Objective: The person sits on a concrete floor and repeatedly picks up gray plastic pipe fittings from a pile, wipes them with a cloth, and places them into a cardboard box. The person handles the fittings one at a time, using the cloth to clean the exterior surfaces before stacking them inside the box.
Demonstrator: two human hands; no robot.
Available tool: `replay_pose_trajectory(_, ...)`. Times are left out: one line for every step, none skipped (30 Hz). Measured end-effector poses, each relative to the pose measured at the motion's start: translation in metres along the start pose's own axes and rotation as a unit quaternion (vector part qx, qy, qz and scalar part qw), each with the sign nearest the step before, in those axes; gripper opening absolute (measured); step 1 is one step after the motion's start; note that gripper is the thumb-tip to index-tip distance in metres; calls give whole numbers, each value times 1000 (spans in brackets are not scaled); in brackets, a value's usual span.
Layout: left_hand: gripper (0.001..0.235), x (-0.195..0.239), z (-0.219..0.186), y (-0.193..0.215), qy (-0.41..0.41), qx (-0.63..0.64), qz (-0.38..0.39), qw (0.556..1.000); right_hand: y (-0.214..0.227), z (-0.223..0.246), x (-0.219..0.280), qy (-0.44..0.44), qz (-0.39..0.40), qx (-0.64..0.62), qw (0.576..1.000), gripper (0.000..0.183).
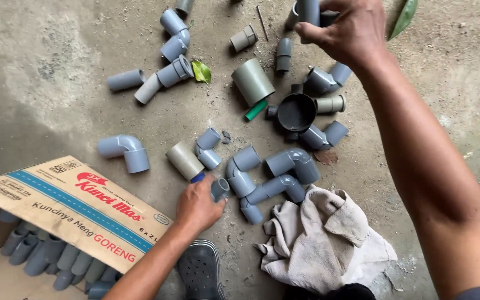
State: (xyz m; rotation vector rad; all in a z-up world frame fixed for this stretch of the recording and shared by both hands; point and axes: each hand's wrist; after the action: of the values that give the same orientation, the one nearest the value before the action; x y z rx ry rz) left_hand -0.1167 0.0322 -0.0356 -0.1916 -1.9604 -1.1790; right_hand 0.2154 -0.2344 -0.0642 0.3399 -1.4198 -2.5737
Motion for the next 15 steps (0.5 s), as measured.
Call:
replay_pose_trajectory(54,-1,5,-10,-19,-30,-4,999,-10,2,-6,2,-7,27,1000,31)
replay_pose_trajectory(49,-2,9,-19,-39,-60,-7,997,-18,4,-12,4,-14,54,998,41)
replay_pose_trajectory(49,1,7,-22,-39,-63,-12,997,-31,-4,-14,4,-19,50,999,41)
replay_pose_trajectory(51,3,5,-24,-52,-80,1,995,-44,-11,-16,19,11,80,997,43)
replay_pose_trajectory(55,5,4,-26,-64,-95,11,993,-59,-16,-21,36,41,109,993,46)
replay_pose_trajectory(55,3,5,-25,-61,-98,5,993,-57,-13,-19,39,37,104,993,46)
replay_pose_trajectory(61,4,8,-26,-85,-113,7,990,-56,-11,-13,0,40,71,997,46)
replay_pose_trajectory(68,3,10,-29,-108,-127,10,986,-57,-10,-7,-39,43,37,998,45)
replay_pose_trajectory(68,-2,3,-13,-106,-127,14,986,-53,-11,-4,-41,47,37,997,45)
replay_pose_trajectory(53,-8,-4,3,-160,-102,-47,981,-49,-11,-2,-25,48,48,997,49)
replay_pose_trajectory(41,-17,-13,19,-215,-74,-111,968,-43,-13,-2,-8,45,62,997,54)
replay_pose_trajectory(41,-35,-26,42,-216,-72,-109,967,-38,-18,-4,-10,46,64,997,54)
replay_pose_trajectory(37,-51,-39,65,-269,-36,-168,948,-34,-20,-7,6,15,32,999,37)
replay_pose_trajectory(35,-67,-50,88,-318,0,-226,921,-29,-22,-10,21,-16,0,1000,25)
replay_pose_trajectory(35,-85,-61,106,-314,1,-229,921,-28,-27,-17,26,-14,-2,1000,25)
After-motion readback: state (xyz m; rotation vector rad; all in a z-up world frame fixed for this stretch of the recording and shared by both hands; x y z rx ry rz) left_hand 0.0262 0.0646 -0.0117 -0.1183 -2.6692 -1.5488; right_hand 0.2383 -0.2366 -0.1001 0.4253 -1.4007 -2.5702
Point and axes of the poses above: each hand's wrist, its own x-axis away from the middle knuckle, its own y-axis out of the back of the hand, z = x × y, and after that the axes turned 7 degrees about -z, right-handed
